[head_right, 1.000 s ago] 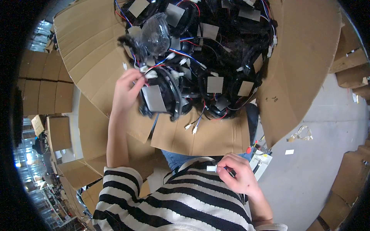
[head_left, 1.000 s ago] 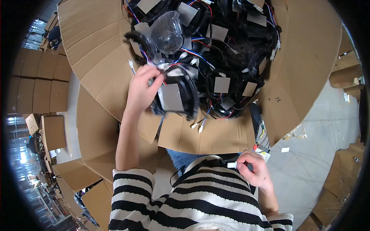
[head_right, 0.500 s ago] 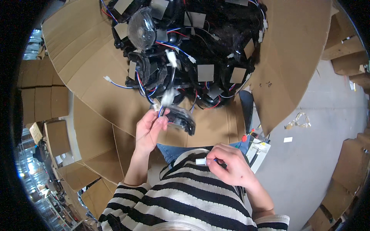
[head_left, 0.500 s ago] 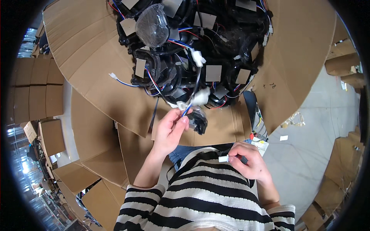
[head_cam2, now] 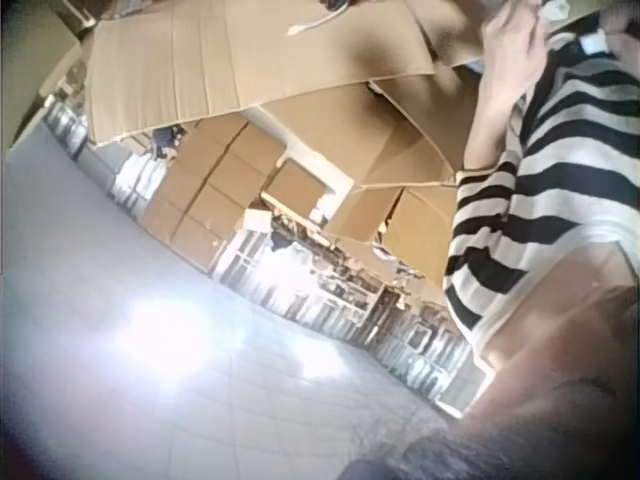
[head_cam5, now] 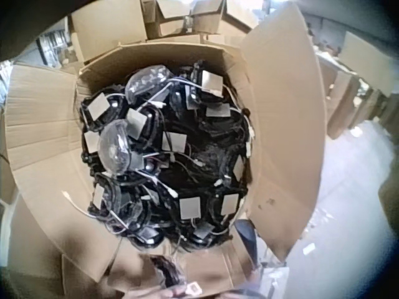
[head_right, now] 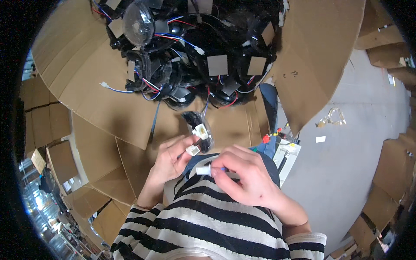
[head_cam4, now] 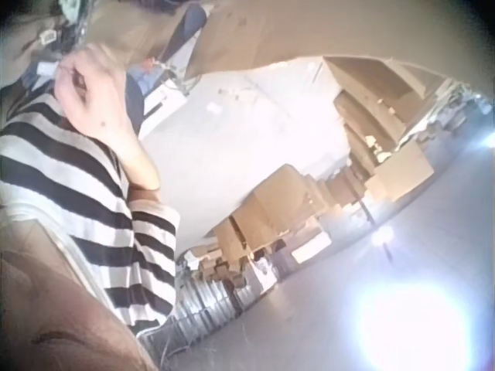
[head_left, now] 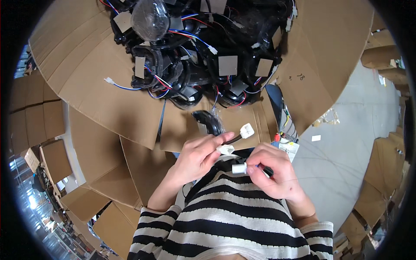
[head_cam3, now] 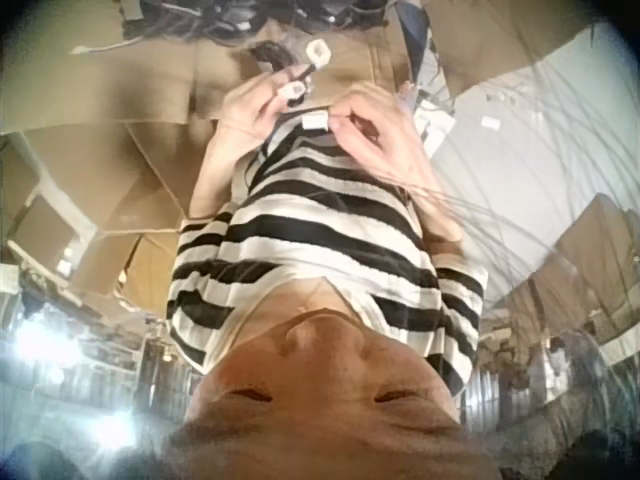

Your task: The person repeatedly picks up black plastic components with attached wires from a cardboard box, connects two white plastic connectors together, and places the assembled unit back into the box. This cycle is performed continuously throughout the clip.

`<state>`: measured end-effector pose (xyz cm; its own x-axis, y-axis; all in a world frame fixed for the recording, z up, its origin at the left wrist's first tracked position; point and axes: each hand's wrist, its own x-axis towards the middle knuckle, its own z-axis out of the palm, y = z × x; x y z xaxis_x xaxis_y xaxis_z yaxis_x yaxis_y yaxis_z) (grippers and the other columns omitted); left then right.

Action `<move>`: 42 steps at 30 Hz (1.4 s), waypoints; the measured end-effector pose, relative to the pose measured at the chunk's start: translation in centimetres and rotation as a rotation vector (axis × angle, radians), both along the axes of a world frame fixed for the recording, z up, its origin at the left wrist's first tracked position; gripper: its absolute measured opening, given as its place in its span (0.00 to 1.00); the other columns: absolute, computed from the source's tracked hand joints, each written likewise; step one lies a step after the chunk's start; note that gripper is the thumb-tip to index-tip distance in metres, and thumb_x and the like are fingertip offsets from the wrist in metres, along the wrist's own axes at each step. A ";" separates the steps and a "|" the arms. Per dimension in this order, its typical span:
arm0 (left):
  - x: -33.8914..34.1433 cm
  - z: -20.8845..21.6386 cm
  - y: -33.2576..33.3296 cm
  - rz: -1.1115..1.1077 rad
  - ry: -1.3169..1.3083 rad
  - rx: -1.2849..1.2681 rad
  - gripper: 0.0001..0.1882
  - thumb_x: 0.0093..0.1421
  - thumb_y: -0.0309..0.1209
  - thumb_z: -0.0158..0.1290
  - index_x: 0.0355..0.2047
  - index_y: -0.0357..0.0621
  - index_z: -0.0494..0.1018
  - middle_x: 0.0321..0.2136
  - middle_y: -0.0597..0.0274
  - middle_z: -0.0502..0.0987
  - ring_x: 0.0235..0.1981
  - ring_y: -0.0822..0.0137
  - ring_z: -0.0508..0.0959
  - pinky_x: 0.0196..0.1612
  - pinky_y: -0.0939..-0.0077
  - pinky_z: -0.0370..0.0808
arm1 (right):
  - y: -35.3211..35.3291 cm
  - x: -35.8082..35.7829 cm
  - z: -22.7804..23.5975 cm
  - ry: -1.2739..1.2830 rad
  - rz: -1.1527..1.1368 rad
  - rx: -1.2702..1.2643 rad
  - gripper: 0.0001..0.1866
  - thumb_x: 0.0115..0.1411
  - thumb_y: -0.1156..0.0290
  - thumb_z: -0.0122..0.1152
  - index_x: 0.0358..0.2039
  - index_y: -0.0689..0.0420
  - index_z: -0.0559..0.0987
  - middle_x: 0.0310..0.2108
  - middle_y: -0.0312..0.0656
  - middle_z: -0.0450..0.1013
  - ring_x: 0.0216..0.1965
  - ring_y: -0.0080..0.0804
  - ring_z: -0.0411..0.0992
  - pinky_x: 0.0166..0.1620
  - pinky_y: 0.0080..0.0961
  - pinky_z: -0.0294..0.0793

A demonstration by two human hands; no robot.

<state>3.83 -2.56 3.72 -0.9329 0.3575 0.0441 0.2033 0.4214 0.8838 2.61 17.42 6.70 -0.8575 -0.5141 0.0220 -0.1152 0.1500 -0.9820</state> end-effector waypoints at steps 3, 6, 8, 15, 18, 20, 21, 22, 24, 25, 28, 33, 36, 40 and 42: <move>0.3 -0.7 0.3 0.003 0.098 -0.068 0.26 0.38 0.16 0.50 0.43 0.40 0.68 0.24 0.58 0.71 0.19 0.63 0.69 0.23 0.72 0.68 | -0.2 0.0 -0.4 -0.056 -0.065 -0.005 0.02 0.44 0.79 0.53 0.21 0.61 0.70 0.17 0.38 0.65 0.17 0.28 0.60 0.20 0.21 0.58; 0.3 -1.0 0.5 0.029 0.187 -0.147 0.28 0.36 0.15 0.50 0.43 0.41 0.68 0.22 0.59 0.70 0.19 0.63 0.69 0.22 0.72 0.67 | -0.3 -0.1 -0.3 -0.102 -0.104 0.008 0.02 0.45 0.79 0.53 0.22 0.62 0.70 0.17 0.38 0.64 0.16 0.27 0.59 0.20 0.21 0.58; 0.2 -1.1 0.5 0.043 0.255 -0.171 0.29 0.35 0.16 0.50 0.43 0.42 0.68 0.22 0.60 0.70 0.19 0.64 0.69 0.22 0.73 0.67 | -0.4 -0.1 -0.4 -0.132 -0.142 0.023 0.02 0.45 0.78 0.53 0.22 0.62 0.70 0.17 0.39 0.64 0.16 0.28 0.60 0.20 0.22 0.58; -0.1 -1.8 0.7 0.067 0.301 -0.245 0.29 0.35 0.16 0.50 0.43 0.42 0.68 0.20 0.61 0.68 0.18 0.64 0.67 0.21 0.72 0.66 | -0.9 -0.4 -0.6 0.072 -0.155 0.283 0.03 0.44 0.78 0.53 0.19 0.61 0.69 0.15 0.42 0.64 0.20 0.36 0.66 0.23 0.26 0.64; -0.3 -1.9 0.7 0.096 0.219 -0.168 0.26 0.38 0.16 0.50 0.43 0.41 0.69 0.17 0.60 0.66 0.15 0.64 0.65 0.20 0.72 0.65 | -0.9 -0.7 -1.3 0.069 -0.174 0.205 0.02 0.44 0.79 0.53 0.20 0.61 0.69 0.16 0.42 0.64 0.20 0.35 0.65 0.23 0.25 0.63; -0.3 -2.1 0.5 0.113 0.162 -0.077 0.24 0.39 0.17 0.50 0.42 0.40 0.69 0.17 0.59 0.68 0.15 0.64 0.67 0.20 0.74 0.66 | -0.2 -0.8 -1.2 0.073 -0.159 0.185 0.02 0.45 0.79 0.53 0.20 0.62 0.70 0.17 0.41 0.65 0.20 0.33 0.64 0.24 0.23 0.63; -0.1 -2.6 0.5 0.165 0.198 0.015 0.21 0.42 0.17 0.50 0.40 0.38 0.70 0.20 0.58 0.72 0.17 0.68 0.70 0.22 0.78 0.67 | 0.3 -0.8 -1.1 0.075 -0.152 0.175 0.02 0.45 0.79 0.53 0.20 0.62 0.70 0.18 0.41 0.65 0.20 0.32 0.64 0.24 0.22 0.63; 0.0 -2.5 0.3 0.167 0.113 0.067 0.19 0.43 0.17 0.50 0.39 0.38 0.70 0.21 0.58 0.73 0.18 0.69 0.71 0.22 0.79 0.67 | 0.8 -0.8 -0.8 0.034 -0.159 0.150 0.01 0.46 0.79 0.53 0.20 0.62 0.70 0.18 0.41 0.65 0.20 0.31 0.63 0.24 0.22 0.62; 0.4 -2.1 -0.4 0.170 -0.059 0.169 0.16 0.45 0.18 0.50 0.38 0.37 0.71 0.24 0.58 0.75 0.20 0.72 0.73 0.23 0.81 0.67 | 1.8 -0.8 -0.3 -0.047 -0.174 0.098 0.01 0.46 0.80 0.52 0.21 0.63 0.70 0.19 0.40 0.65 0.20 0.29 0.62 0.23 0.21 0.61; 0.4 -2.0 -0.2 0.189 -0.072 0.226 0.12 0.48 0.19 0.49 0.35 0.36 0.72 0.24 0.60 0.75 0.20 0.74 0.71 0.22 0.83 0.65 | 2.1 -0.8 -0.4 -0.029 -0.158 0.059 0.01 0.47 0.80 0.52 0.21 0.63 0.70 0.19 0.39 0.65 0.19 0.27 0.61 0.23 0.21 0.60; 0.2 -1.9 -0.8 0.098 -0.104 0.231 0.09 0.49 0.19 0.49 0.32 0.36 0.72 0.24 0.60 0.74 0.19 0.75 0.69 0.22 0.84 0.63 | 2.3 -1.1 0.1 -0.044 -0.128 0.012 0.01 0.46 0.80 0.52 0.21 0.63 0.70 0.19 0.39 0.65 0.19 0.27 0.60 0.22 0.20 0.58; 0.2 -1.6 -0.9 0.109 -0.132 0.211 0.07 0.47 0.19 0.50 0.29 0.37 0.73 0.21 0.63 0.71 0.21 0.73 0.68 0.24 0.82 0.63 | 2.4 -1.7 1.0 -0.032 -0.077 -0.024 0.01 0.46 0.80 0.52 0.21 0.62 0.70 0.18 0.37 0.65 0.19 0.25 0.60 0.22 0.19 0.57; 0.1 -1.3 -1.1 0.075 -0.118 0.159 0.08 0.45 0.19 0.51 0.29 0.37 0.74 0.20 0.62 0.71 0.21 0.72 0.68 0.24 0.81 0.63 | 2.4 -2.0 0.9 -0.027 -0.065 -0.007 0.01 0.46 0.79 0.52 0.21 0.62 0.70 0.17 0.37 0.64 0.19 0.25 0.60 0.22 0.19 0.57; 0.3 -1.5 -1.0 0.074 -0.096 0.155 0.09 0.44 0.19 0.52 0.28 0.38 0.74 0.19 0.63 0.69 0.20 0.71 0.66 0.24 0.80 0.62 | 2.2 -2.3 1.0 -0.043 -0.053 0.062 0.01 0.46 0.79 0.52 0.21 0.62 0.70 0.17 0.39 0.64 0.19 0.29 0.60 0.22 0.21 0.58; 0.3 -1.6 -1.2 0.075 -0.077 0.149 0.09 0.44 0.18 0.52 0.28 0.38 0.74 0.18 0.63 0.68 0.20 0.71 0.66 0.24 0.81 0.61 | 2.4 -2.3 0.8 -0.010 -0.040 0.088 0.01 0.45 0.79 0.52 0.20 0.62 0.70 0.17 0.40 0.65 0.19 0.32 0.61 0.22 0.24 0.59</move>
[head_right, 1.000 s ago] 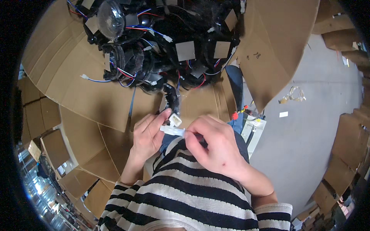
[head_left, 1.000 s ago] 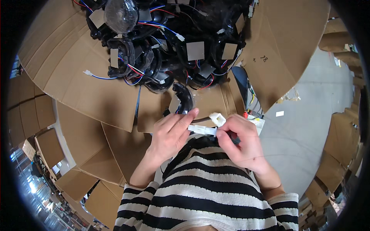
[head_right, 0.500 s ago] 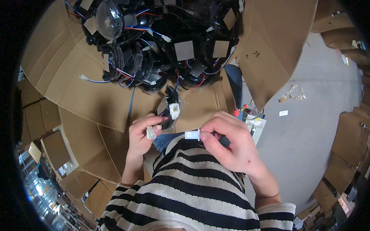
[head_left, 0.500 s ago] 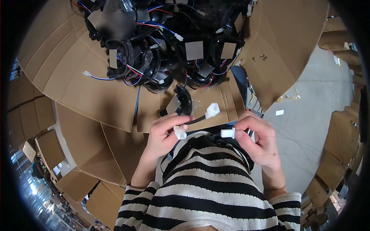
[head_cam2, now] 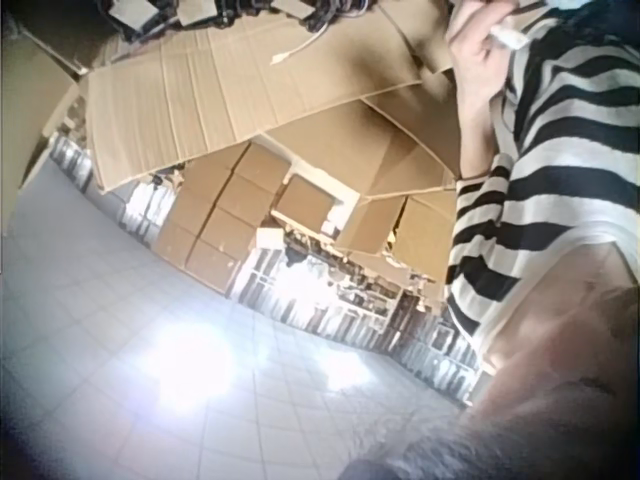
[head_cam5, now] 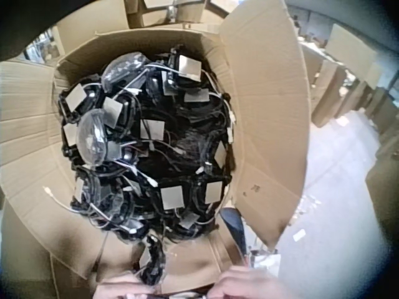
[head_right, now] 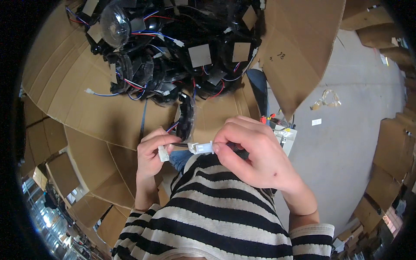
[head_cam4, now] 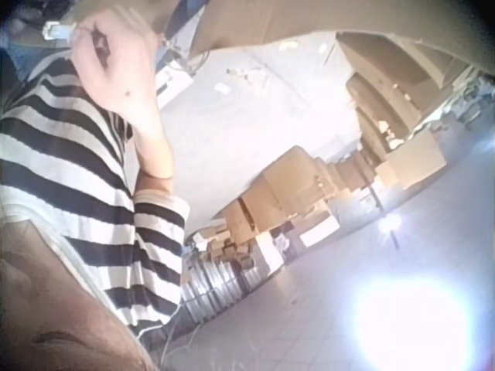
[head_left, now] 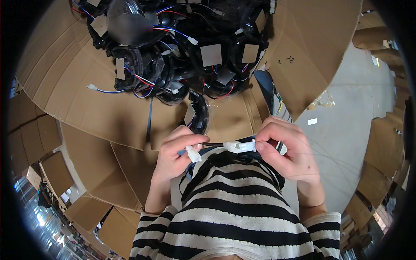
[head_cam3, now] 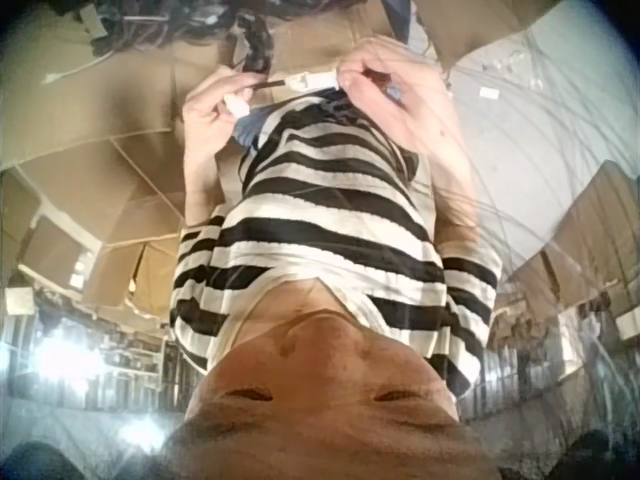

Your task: The person repeatedly picks up black plastic components with attached wires from a cardboard box, connects two white plastic connectors together, and places the assembled unit back into the box. This cycle is performed continuously throughout the clip.

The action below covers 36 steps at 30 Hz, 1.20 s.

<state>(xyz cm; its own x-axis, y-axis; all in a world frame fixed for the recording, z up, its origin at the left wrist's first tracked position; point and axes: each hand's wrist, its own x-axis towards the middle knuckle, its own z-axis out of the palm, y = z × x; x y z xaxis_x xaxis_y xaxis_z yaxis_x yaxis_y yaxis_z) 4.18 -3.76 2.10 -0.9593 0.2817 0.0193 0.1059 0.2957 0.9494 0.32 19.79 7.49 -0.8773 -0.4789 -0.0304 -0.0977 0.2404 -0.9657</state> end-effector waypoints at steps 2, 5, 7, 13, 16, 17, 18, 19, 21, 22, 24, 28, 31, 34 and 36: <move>-0.1 0.2 -0.3 -0.009 -0.046 -0.004 0.09 0.44 0.18 0.51 0.29 0.38 0.74 0.18 0.64 0.68 0.20 0.72 0.65 0.24 0.81 0.61 | 0.2 -0.1 0.0 0.063 0.021 0.067 0.02 0.44 0.80 0.52 0.20 0.61 0.69 0.18 0.41 0.65 0.20 0.35 0.62 0.23 0.26 0.60; -0.1 0.6 -0.5 0.008 -0.095 0.025 0.08 0.45 0.18 0.49 0.27 0.36 0.74 0.19 0.63 0.68 0.20 0.73 0.65 0.23 0.82 0.60 | 0.3 -0.2 0.2 0.169 0.053 0.205 0.02 0.42 0.81 0.52 0.20 0.61 0.69 0.18 0.42 0.64 0.21 0.38 0.63 0.24 0.28 0.61; -0.3 0.9 -0.7 -0.001 -0.118 -0.001 0.08 0.45 0.18 0.48 0.27 0.34 0.74 0.18 0.63 0.67 0.19 0.74 0.65 0.22 0.83 0.59 | 0.1 -0.3 0.2 0.204 0.047 0.272 0.03 0.41 0.81 0.52 0.19 0.61 0.69 0.18 0.42 0.64 0.22 0.38 0.63 0.24 0.28 0.62; -0.4 0.6 -1.1 -0.001 -0.160 0.047 0.10 0.46 0.18 0.49 0.30 0.37 0.74 0.18 0.66 0.66 0.20 0.76 0.64 0.22 0.85 0.59 | -0.1 -0.8 -1.0 0.166 0.079 0.162 0.02 0.43 0.80 0.53 0.20 0.62 0.70 0.17 0.42 0.64 0.21 0.38 0.63 0.25 0.29 0.62; -0.5 1.3 -1.2 0.011 -0.152 0.098 0.09 0.47 0.18 0.49 0.31 0.37 0.74 0.18 0.67 0.65 0.20 0.77 0.63 0.22 0.86 0.58 | -0.8 -0.8 -1.2 0.144 0.009 0.192 0.01 0.45 0.79 0.52 0.20 0.62 0.70 0.18 0.42 0.64 0.21 0.38 0.63 0.25 0.29 0.62; -0.5 1.5 -1.2 0.015 -0.146 0.122 0.09 0.47 0.18 0.49 0.31 0.36 0.73 0.18 0.67 0.65 0.20 0.78 0.63 0.22 0.86 0.57 | -0.9 -0.7 -1.4 0.142 0.015 0.179 0.01 0.46 0.80 0.52 0.20 0.62 0.69 0.18 0.41 0.64 0.21 0.36 0.62 0.25 0.27 0.61; -0.6 1.4 -1.1 0.042 -0.128 0.129 0.09 0.48 0.17 0.48 0.31 0.36 0.73 0.18 0.67 0.65 0.20 0.78 0.63 0.22 0.87 0.57 | -0.9 -0.6 -1.5 0.140 0.021 0.167 0.01 0.46 0.80 0.51 0.21 0.63 0.69 0.18 0.41 0.63 0.21 0.34 0.61 0.24 0.25 0.61; -0.7 1.2 -1.0 0.074 -0.110 0.134 0.09 0.48 0.17 0.48 0.31 0.36 0.73 0.18 0.66 0.65 0.20 0.78 0.63 0.21 0.87 0.56 | -1.0 -0.6 -1.7 0.138 0.031 0.151 0.01 0.47 0.80 0.50 0.21 0.63 0.69 0.18 0.40 0.62 0.20 0.32 0.61 0.24 0.24 0.60; -0.3 1.3 -1.1 0.127 -0.150 0.113 0.09 0.48 0.19 0.49 0.31 0.36 0.73 0.20 0.65 0.67 0.20 0.78 0.63 0.21 0.86 0.56 | -1.1 -0.5 -1.8 0.055 0.007 0.115 0.02 0.48 0.79 0.51 0.21 0.62 0.69 0.18 0.40 0.64 0.21 0.32 0.62 0.24 0.24 0.61; 0.0 1.6 -1.4 0.182 -0.124 0.110 0.08 0.48 0.21 0.49 0.30 0.35 0.73 0.20 0.64 0.67 0.21 0.77 0.64 0.22 0.85 0.57 | -1.3 -0.6 -2.0 0.017 -0.004 0.095 0.02 0.48 0.78 0.51 0.20 0.62 0.70 0.18 0.41 0.64 0.21 0.32 0.63 0.24 0.24 0.61; 1.2 2.5 -2.4 0.295 -0.070 0.105 0.08 0.48 0.26 0.51 0.29 0.35 0.73 0.22 0.61 0.68 0.22 0.74 0.65 0.24 0.84 0.59 | -0.6 -0.2 -1.7 -0.051 -0.048 0.050 0.03 0.48 0.78 0.50 0.20 0.62 0.69 0.18 0.39 0.64 0.20 0.29 0.62 0.24 0.21 0.60; 6.8 7.3 -10.3 1.033 0.351 0.650 0.18 0.50 0.34 0.48 0.37 0.31 0.65 0.26 0.55 0.67 0.30 0.65 0.67 0.39 0.71 0.62 | 1.0 0.7 -0.9 -0.066 -0.140 -0.026 0.03 0.48 0.79 0.49 0.19 0.63 0.69 0.18 0.38 0.63 0.20 0.24 0.60 0.23 0.17 0.58; 9.9 14.8 -19.3 0.820 0.680 0.251 0.16 0.56 0.32 0.44 0.39 0.30 0.64 0.22 0.62 0.66 0.26 0.73 0.63 0.35 0.79 0.61 | 1.3 1.7 -1.3 -0.154 -0.128 -0.006 0.02 0.47 0.79 0.50 0.19 0.63 0.69 0.18 0.38 0.63 0.20 0.25 0.60 0.23 0.18 0.59; 9.4 15.0 -22.1 1.549 0.881 -0.490 0.14 0.58 0.32 0.44 0.37 0.31 0.68 0.25 0.60 0.70 0.26 0.73 0.67 0.32 0.81 0.64 | 0.4 2.1 -1.4 -0.153 -0.056 -0.008 0.02 0.46 0.79 0.50 0.20 0.63 0.69 0.18 0.39 0.64 0.20 0.26 0.60 0.24 0.18 0.59; 11.9 11.2 -28.5 1.501 0.403 -1.108 0.13 0.57 0.32 0.46 0.38 0.37 0.71 0.31 0.61 0.73 0.31 0.74 0.70 0.34 0.82 0.67 | -0.1 2.5 -1.5 -0.142 -0.026 -0.002 0.01 0.45 0.80 0.50 0.20 0.63 0.70 0.18 0.39 0.64 0.20 0.27 0.60 0.24 0.19 0.59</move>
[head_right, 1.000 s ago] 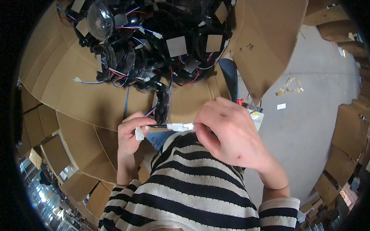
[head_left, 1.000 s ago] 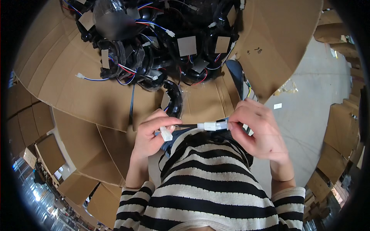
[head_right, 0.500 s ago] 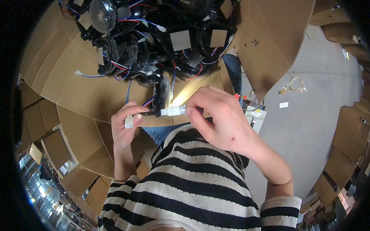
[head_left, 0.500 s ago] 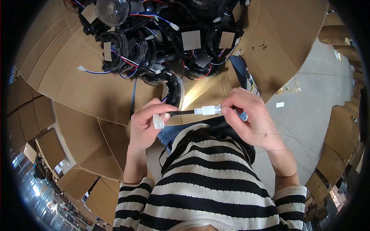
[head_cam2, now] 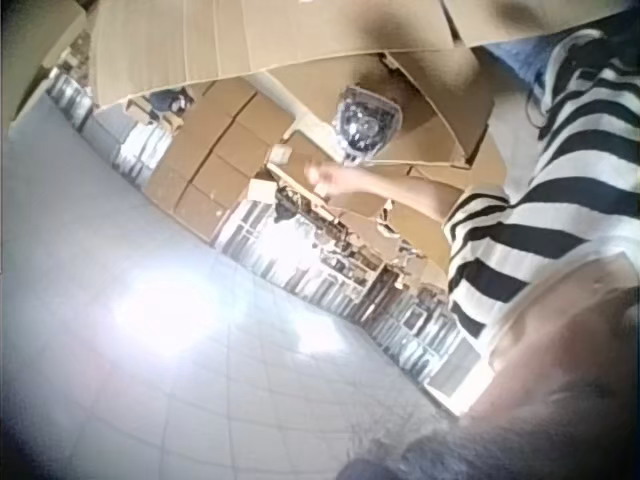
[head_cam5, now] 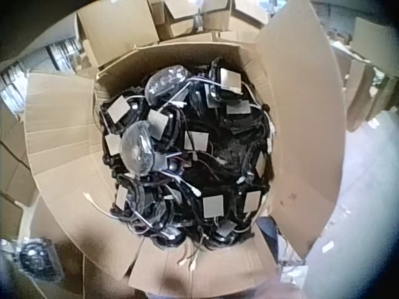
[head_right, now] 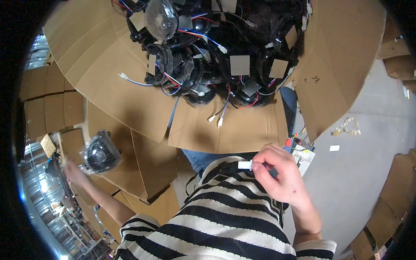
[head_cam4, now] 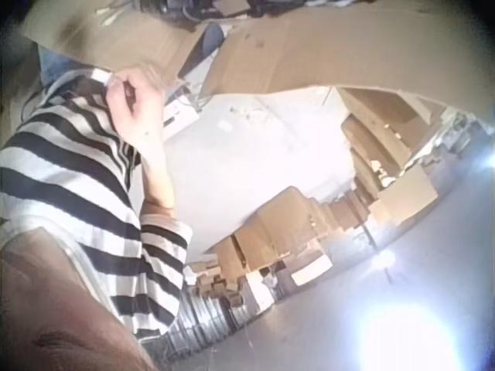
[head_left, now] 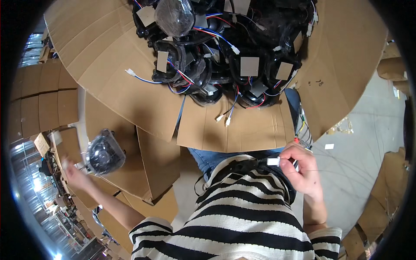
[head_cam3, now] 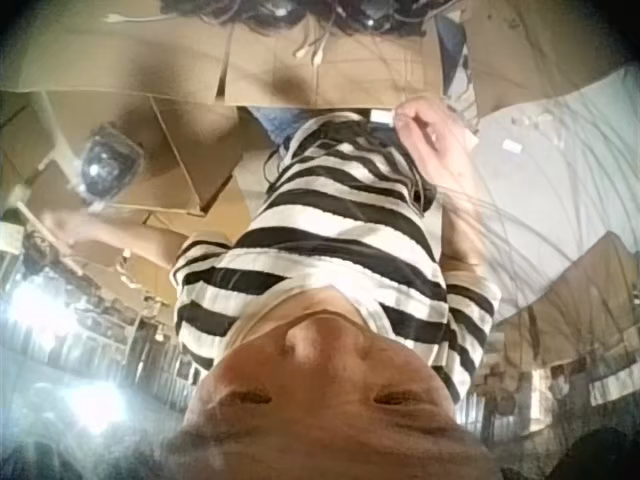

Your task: The person repeatedly picks up black plastic components with attached wires from a cardboard box, connects two white plastic connectors together, and places the assembled unit back into the box. This cycle is performed continuously throughout the clip.

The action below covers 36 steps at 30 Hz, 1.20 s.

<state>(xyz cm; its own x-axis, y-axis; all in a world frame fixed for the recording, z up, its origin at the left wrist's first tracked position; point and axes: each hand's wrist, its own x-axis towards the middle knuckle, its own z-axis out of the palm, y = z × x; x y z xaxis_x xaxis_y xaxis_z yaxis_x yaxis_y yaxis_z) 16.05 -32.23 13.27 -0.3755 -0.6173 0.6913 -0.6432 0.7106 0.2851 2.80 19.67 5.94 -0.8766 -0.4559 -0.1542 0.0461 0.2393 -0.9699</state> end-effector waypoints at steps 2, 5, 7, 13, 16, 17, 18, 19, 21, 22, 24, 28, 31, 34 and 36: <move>1.9 -5.4 -5.3 0.002 -0.215 0.246 0.12 0.57 0.34 0.46 0.36 0.41 0.72 0.24 0.66 0.72 0.27 0.76 0.69 0.31 0.84 0.65 | -0.3 0.0 -0.3 0.035 0.053 -0.025 0.00 0.45 0.80 0.50 0.20 0.63 0.70 0.18 0.39 0.64 0.19 0.28 0.60 0.24 0.20 0.59; -0.3 -12.7 -3.2 -0.198 -0.278 0.709 0.06 0.54 0.28 0.48 0.30 0.38 0.71 0.20 0.70 0.67 0.25 0.78 0.64 0.27 0.84 0.63 | -0.2 0.0 -0.4 0.025 0.038 -0.030 0.00 0.45 0.80 0.50 0.20 0.63 0.70 0.17 0.39 0.64 0.19 0.28 0.60 0.23 0.21 0.58; -1.3 -13.9 -2.0 -0.290 -0.463 0.757 0.07 0.54 0.26 0.48 0.33 0.38 0.71 0.21 0.70 0.67 0.24 0.79 0.64 0.27 0.84 0.62 | -0.1 0.1 -0.3 0.015 0.030 -0.028 0.01 0.45 0.80 0.50 0.20 0.63 0.70 0.17 0.39 0.64 0.19 0.28 0.60 0.23 0.21 0.58; -12.4 -6.9 12.0 -0.720 -0.310 0.313 0.09 0.53 0.22 0.46 0.35 0.37 0.70 0.22 0.62 0.70 0.25 0.74 0.69 0.28 0.81 0.67 | -0.8 0.4 -1.4 0.007 0.050 -0.015 0.01 0.45 0.79 0.50 0.20 0.62 0.70 0.17 0.39 0.64 0.19 0.29 0.61 0.23 0.21 0.58; -19.6 -8.6 16.0 -0.959 -0.586 0.045 0.11 0.47 0.25 0.49 0.34 0.44 0.72 0.22 0.58 0.69 0.24 0.61 0.70 0.28 0.73 0.68 | -1.3 0.3 -1.1 0.028 0.061 -0.025 0.01 0.45 0.79 0.51 0.20 0.62 0.70 0.17 0.39 0.64 0.19 0.29 0.60 0.23 0.22 0.58; -21.6 -9.8 16.1 -1.008 -0.652 -0.131 0.11 0.46 0.25 0.50 0.32 0.45 0.73 0.22 0.58 0.68 0.24 0.60 0.69 0.28 0.71 0.68 | -1.2 0.3 -0.8 0.032 0.066 -0.016 0.01 0.45 0.79 0.51 0.20 0.62 0.70 0.17 0.39 0.63 0.19 0.30 0.60 0.23 0.22 0.58; -22.8 -10.6 15.6 -0.995 -0.722 -0.216 0.11 0.45 0.26 0.50 0.31 0.46 0.73 0.22 0.59 0.66 0.25 0.60 0.69 0.28 0.69 0.67 | -1.2 0.4 -0.5 0.036 0.076 -0.014 0.01 0.45 0.79 0.51 0.20 0.62 0.70 0.17 0.40 0.63 0.19 0.30 0.60 0.23 0.22 0.58; -23.7 -11.3 15.1 -0.984 -0.789 -0.297 0.10 0.44 0.27 0.50 0.30 0.47 0.73 0.22 0.60 0.65 0.26 0.61 0.69 0.28 0.68 0.67 | -1.0 0.7 -0.6 0.029 0.067 -0.015 0.01 0.45 0.79 0.50 0.20 0.62 0.70 0.17 0.40 0.64 0.19 0.29 0.60 0.23 0.22 0.59; -25.3 -11.6 14.7 -1.064 -0.856 -0.386 0.10 0.43 0.26 0.51 0.29 0.45 0.73 0.23 0.60 0.66 0.28 0.60 0.69 0.30 0.68 0.67 | -0.5 1.2 -1.0 0.002 0.041 -0.012 0.01 0.45 0.79 0.50 0.20 0.62 0.70 0.17 0.40 0.64 0.19 0.29 0.60 0.23 0.21 0.59; -25.8 -11.7 14.6 -1.108 -0.890 -0.430 0.10 0.42 0.26 0.51 0.29 0.44 0.72 0.24 0.60 0.67 0.29 0.60 0.69 0.31 0.68 0.67 | -0.2 1.4 -1.1 -0.015 0.025 -0.008 0.01 0.45 0.79 0.50 0.20 0.63 0.70 0.17 0.40 0.64 0.19 0.28 0.60 0.23 0.21 0.59; -25.4 -10.9 13.6 -1.251 -0.778 -0.232 0.08 0.43 0.25 0.51 0.28 0.41 0.72 0.27 0.59 0.68 0.30 0.60 0.70 0.34 0.71 0.67 | 0.0 1.5 -1.2 -0.029 0.030 -0.035 0.00 0.45 0.80 0.50 0.20 0.63 0.70 0.17 0.39 0.64 0.19 0.28 0.60 0.23 0.21 0.59; -22.6 -8.8 14.5 -1.278 -0.492 0.405 0.07 0.45 0.21 0.50 0.27 0.37 0.71 0.33 0.57 0.71 0.34 0.64 0.71 0.38 0.77 0.66 | -0.3 0.9 -1.2 -0.022 0.043 -0.043 0.01 0.45 0.79 0.50 0.20 0.62 0.70 0.17 0.40 0.64 0.19 0.29 0.61 0.23 0.21 0.59; -19.5 -7.8 18.1 -1.214 -0.258 1.033 0.05 0.53 0.22 0.46 0.30 0.35 0.69 0.33 0.59 0.72 0.34 0.72 0.71 0.38 0.80 0.66 | -0.8 0.4 -1.3 -0.014 0.070 -0.034 0.01 0.45 0.79 0.51 0.20 0.62 0.70 0.17 0.40 0.64 0.19 0.30 0.62 0.23 0.22 0.59; -16.8 -7.4 22.0 -1.172 -0.116 1.319 0.07 0.58 0.23 0.41 0.33 0.34 0.67 0.29 0.59 0.72 0.31 0.75 0.70 0.37 0.81 0.67 | -1.1 0.2 -1.2 0.013 0.095 -0.048 0.01 0.45 0.78 0.51 0.20 0.62 0.70 0.17 0.40 0.64 0.19 0.31 0.62 0.23 0.23 0.59; -15.9 -8.2 23.9 -1.260 -0.001 1.581 0.08 0.59 0.26 0.38 0.32 0.35 0.67 0.24 0.60 0.71 0.27 0.74 0.70 0.34 0.82 0.67 | -1.0 0.2 -1.3 0.014 0.096 -0.034 0.02 0.45 0.78 0.52 0.20 0.62 0.70 0.17 0.41 0.64 0.19 0.31 0.62 0.23 0.23 0.59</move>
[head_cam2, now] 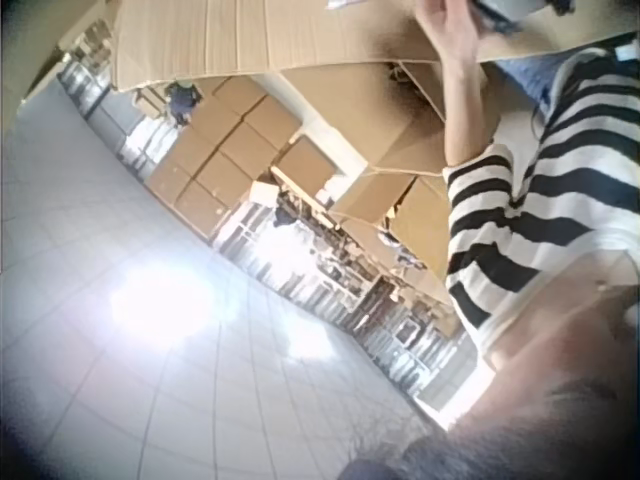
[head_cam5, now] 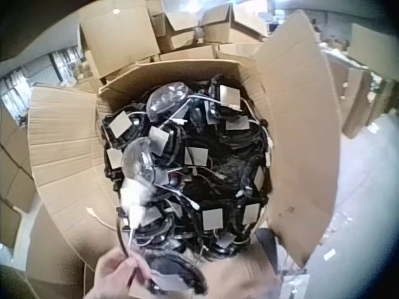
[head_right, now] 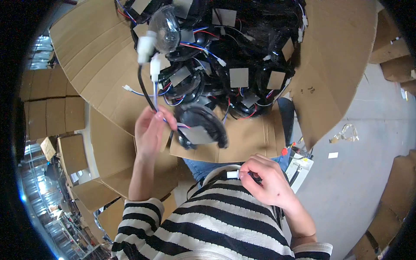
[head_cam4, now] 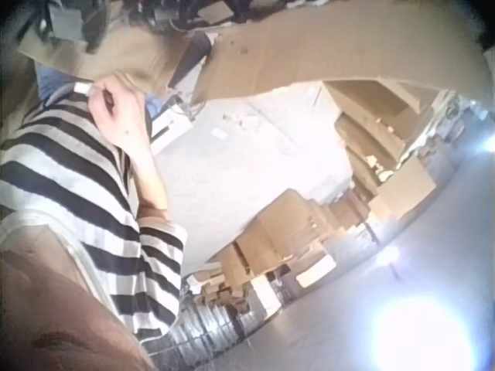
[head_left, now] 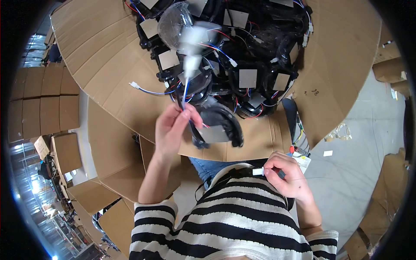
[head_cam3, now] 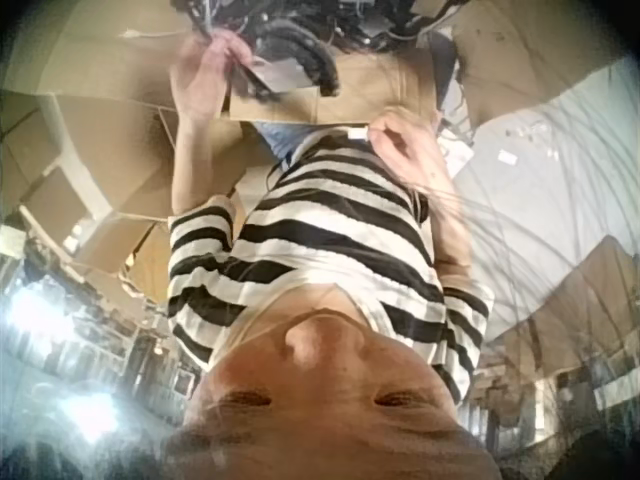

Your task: The person repeatedly picks up black plastic components with attached wires from a cardboard box, connects two white plastic connectors together, and places the assembled unit back into the box. This cycle is performed continuously throughout the clip.

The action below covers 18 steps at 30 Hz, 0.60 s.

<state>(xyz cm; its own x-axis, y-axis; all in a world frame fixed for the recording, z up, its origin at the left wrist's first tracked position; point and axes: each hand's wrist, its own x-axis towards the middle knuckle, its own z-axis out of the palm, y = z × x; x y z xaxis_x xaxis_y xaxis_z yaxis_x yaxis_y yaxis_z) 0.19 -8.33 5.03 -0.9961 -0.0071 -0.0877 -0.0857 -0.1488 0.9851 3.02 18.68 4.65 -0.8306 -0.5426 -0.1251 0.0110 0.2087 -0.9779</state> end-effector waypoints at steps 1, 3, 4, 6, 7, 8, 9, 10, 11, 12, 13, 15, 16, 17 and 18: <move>0.6 0.0 0.5 -0.039 -0.097 0.002 0.10 0.59 0.28 0.38 0.33 0.35 0.66 0.23 0.60 0.70 0.25 0.74 0.69 0.31 0.83 0.65 | 0.0 0.0 0.1 -0.008 0.009 0.000 0.02 0.45 0.78 0.52 0.20 0.62 0.70 0.17 0.41 0.64 0.19 0.32 0.62 0.23 0.24 0.59; 1.5 0.0 2.0 -0.102 -0.174 -0.118 0.13 0.60 0.32 0.38 0.36 0.34 0.66 0.21 0.62 0.69 0.23 0.75 0.67 0.27 0.86 0.63 | 0.1 -0.1 0.4 -0.011 0.021 0.000 0.02 0.45 0.78 0.52 0.20 0.62 0.70 0.18 0.41 0.65 0.19 0.32 0.62 0.23 0.24 0.59; 1.7 0.0 3.1 -0.128 -0.153 -0.237 0.15 0.61 0.33 0.37 0.39 0.33 0.65 0.20 0.63 0.69 0.23 0.77 0.66 0.26 0.87 0.62 | 0.1 0.0 0.5 -0.006 0.023 0.003 0.02 0.45 0.78 0.52 0.20 0.62 0.70 0.18 0.41 0.65 0.19 0.33 0.62 0.23 0.24 0.60; 2.1 -0.6 4.0 -0.205 -0.201 -0.209 0.14 0.60 0.30 0.36 0.43 0.36 0.64 0.20 0.68 0.66 0.24 0.78 0.66 0.31 0.86 0.64 | 0.1 0.0 0.6 0.012 0.026 -0.002 0.02 0.45 0.78 0.52 0.21 0.62 0.69 0.18 0.41 0.65 0.20 0.33 0.63 0.24 0.25 0.60; 2.2 -0.8 4.2 -0.243 -0.151 -0.239 0.14 0.61 0.30 0.36 0.44 0.36 0.64 0.20 0.68 0.66 0.24 0.78 0.66 0.30 0.85 0.65 | 0.2 0.0 0.6 0.023 0.022 -0.002 0.02 0.45 0.78 0.52 0.21 0.62 0.69 0.18 0.41 0.65 0.20 0.34 0.63 0.24 0.25 0.60; 2.3 -0.9 4.4 -0.279 -0.100 -0.268 0.14 0.61 0.30 0.36 0.44 0.36 0.64 0.20 0.69 0.66 0.24 0.78 0.66 0.29 0.85 0.65 | 0.2 0.0 0.7 0.034 0.018 -0.003 0.02 0.45 0.78 0.52 0.21 0.62 0.69 0.18 0.41 0.65 0.20 0.34 0.63 0.24 0.25 0.60; 2.4 -0.8 4.6 -0.286 -0.147 -0.230 0.14 0.60 0.30 0.36 0.44 0.36 0.64 0.20 0.68 0.66 0.24 0.77 0.66 0.29 0.84 0.65 | 0.2 0.0 0.8 0.040 0.012 -0.006 0.02 0.45 0.78 0.52 0.21 0.62 0.69 0.18 0.41 0.65 0.21 0.34 0.63 0.24 0.26 0.60; 2.7 -0.5 4.8 -0.288 -0.198 -0.197 0.14 0.60 0.29 0.37 0.44 0.36 0.64 0.20 0.68 0.66 0.23 0.77 0.66 0.28 0.84 0.65 | 0.1 -0.1 0.9 0.045 0.012 -0.014 0.02 0.45 0.78 0.52 0.21 0.62 0.69 0.18 0.41 0.65 0.21 0.35 0.63 0.24 0.26 0.60; 2.8 -0.3 4.9 -0.288 -0.249 -0.164 0.14 0.60 0.29 0.37 0.44 0.35 0.64 0.20 0.67 0.67 0.23 0.77 0.66 0.28 0.83 0.66 | 0.0 -0.3 1.1 0.049 0.012 -0.022 0.02 0.45 0.78 0.52 0.21 0.62 0.69 0.18 0.41 0.65 0.21 0.35 0.63 0.24 0.26 0.60; 3.0 -0.4 4.8 -0.354 -0.180 -0.206 0.14 0.60 0.29 0.38 0.44 0.35 0.65 0.20 0.67 0.67 0.23 0.76 0.67 0.28 0.83 0.66 | -0.1 -0.4 1.3 0.062 0.010 -0.027 0.02 0.45 0.78 0.52 0.21 0.62 0.69 0.18 0.41 0.65 0.21 0.35 0.63 0.24 0.26 0.60; 3.0 -0.6 4.6 -0.425 -0.108 -0.243 0.14 0.59 0.28 0.38 0.43 0.35 0.66 0.20 0.66 0.68 0.22 0.76 0.67 0.28 0.83 0.66 | -0.2 -0.5 1.5 0.074 0.005 -0.027 0.02 0.46 0.78 0.52 0.21 0.62 0.69 0.18 0.41 0.65 0.21 0.35 0.63 0.24 0.26 0.60; 3.2 -0.5 4.4 -0.524 -0.035 -0.297 0.14 0.57 0.27 0.42 0.42 0.35 0.69 0.20 0.63 0.70 0.22 0.74 0.70 0.28 0.83 0.67 | -0.6 -0.9 1.6 0.117 -0.024 -0.065 0.02 0.46 0.78 0.52 0.22 0.62 0.69 0.18 0.40 0.64 0.20 0.33 0.61 0.23 0.24 0.59; 3.3 -0.5 4.5 -0.529 -0.016 -0.294 0.14 0.56 0.26 0.43 0.42 0.35 0.69 0.20 0.63 0.71 0.22 0.74 0.70 0.28 0.83 0.67 | -0.7 -1.0 1.6 0.102 -0.030 -0.078 0.02 0.46 0.78 0.52 0.22 0.62 0.69 0.18 0.39 0.64 0.19 0.32 0.61 0.23 0.24 0.58; 3.4 -0.5 4.5 -0.534 0.002 -0.291 0.14 0.56 0.26 0.44 0.41 0.35 0.69 0.20 0.62 0.72 0.22 0.73 0.71 0.27 0.83 0.67 | -0.8 -1.1 1.7 0.087 -0.037 -0.091 0.02 0.46 0.78 0.52 0.22 0.62 0.69 0.17 0.39 0.64 0.19 0.31 0.61 0.22 0.23 0.58; 3.5 -0.6 4.5 -0.538 0.021 -0.287 0.14 0.55 0.25 0.44 0.41 0.35 0.69 0.20 0.62 0.72 0.22 0.73 0.72 0.27 0.83 0.68 | -0.9 -1.1 1.8 0.073 -0.044 -0.104 0.02 0.46 0.78 0.52 0.22 0.62 0.69 0.17 0.39 0.64 0.18 0.30 0.60 0.22 0.23 0.57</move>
<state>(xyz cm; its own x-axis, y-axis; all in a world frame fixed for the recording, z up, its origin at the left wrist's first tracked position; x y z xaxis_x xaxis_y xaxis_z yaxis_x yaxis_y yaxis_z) 3.69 -3.78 4.41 -0.8681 0.4772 -0.1368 -0.0546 0.1820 0.9818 1.88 17.78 6.40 -0.8585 -0.5128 -0.0084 -0.0542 0.1068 -0.9928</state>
